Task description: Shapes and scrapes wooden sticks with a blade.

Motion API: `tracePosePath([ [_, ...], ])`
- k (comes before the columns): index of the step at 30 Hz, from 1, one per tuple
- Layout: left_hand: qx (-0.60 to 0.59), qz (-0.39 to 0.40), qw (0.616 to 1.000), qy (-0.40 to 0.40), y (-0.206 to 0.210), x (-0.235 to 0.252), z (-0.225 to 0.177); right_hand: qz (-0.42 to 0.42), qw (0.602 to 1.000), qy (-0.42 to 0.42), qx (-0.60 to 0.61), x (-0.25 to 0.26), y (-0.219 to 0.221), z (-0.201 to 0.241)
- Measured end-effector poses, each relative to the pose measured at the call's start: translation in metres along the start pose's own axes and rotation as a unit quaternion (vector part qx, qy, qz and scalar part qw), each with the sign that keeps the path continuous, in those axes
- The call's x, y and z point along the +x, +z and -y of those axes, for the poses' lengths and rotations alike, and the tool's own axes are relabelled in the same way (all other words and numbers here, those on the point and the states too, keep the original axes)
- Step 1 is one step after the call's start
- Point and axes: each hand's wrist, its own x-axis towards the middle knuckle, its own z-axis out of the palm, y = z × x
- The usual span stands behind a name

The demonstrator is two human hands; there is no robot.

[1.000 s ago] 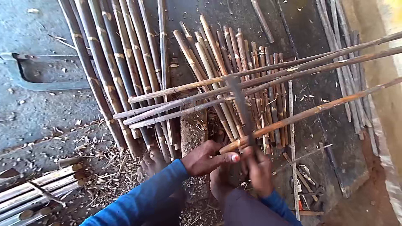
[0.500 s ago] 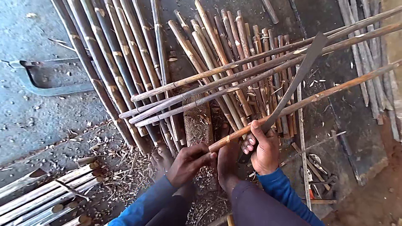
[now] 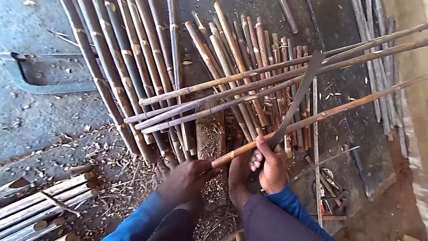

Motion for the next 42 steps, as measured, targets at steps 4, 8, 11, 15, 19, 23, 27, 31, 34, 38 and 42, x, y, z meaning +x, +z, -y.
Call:
tracePosePath([
  [4,-0.022,-0.056,0.995,-0.082,-0.007,-0.043,0.026,0.016,0.999,-0.027,-0.017,-0.001,0.004,-0.004],
  [8,-0.203,-0.161,0.965,0.031,-0.019,-0.028,-0.011,0.044,0.997,0.014,-0.065,-0.005,0.005,-0.014],
  [11,-0.048,-0.184,0.977,0.095,-0.006,0.001,-0.024,0.112,0.985,0.035,-0.125,-0.008,0.002,-0.022],
  [15,0.034,-0.21,0.971,0.11,0.009,0.009,-0.015,0.111,0.944,-0.063,-0.305,-0.001,-0.039,-0.006],
  [19,0.03,-0.217,0.973,0.074,0.008,-0.009,0.01,-0.047,0.95,-0.127,-0.281,0.007,-0.094,0.023],
  [23,-0.015,-0.191,0.981,0.03,0.007,-0.027,0.02,0.094,0.826,-0.172,-0.528,-0.01,-0.12,0.016],
  [27,-0.01,-0.187,0.982,-0.002,0.017,-0.04,0.012,-0.037,0.886,-0.12,-0.446,0.007,-0.127,0.017],
  [31,-0.013,-0.174,0.984,-0.017,0.016,-0.042,0.012,0.065,0.846,-0.139,-0.511,-0.021,-0.114,-0.017],
  [34,0.013,-0.212,0.977,-0.009,0.018,-0.042,0.013,-0.006,0.891,-0.134,-0.434,-0.008,-0.117,-0.014],
  [38,0.034,-0.205,0.978,-0.012,0.014,-0.043,0.01,0.046,0.847,-0.155,-0.506,-0.023,-0.109,-0.022],
  [42,0.053,-0.231,0.971,-0.005,0.016,-0.042,0.007,0.02,0.867,-0.15,-0.475,-0.016,-0.114,-0.021],
])
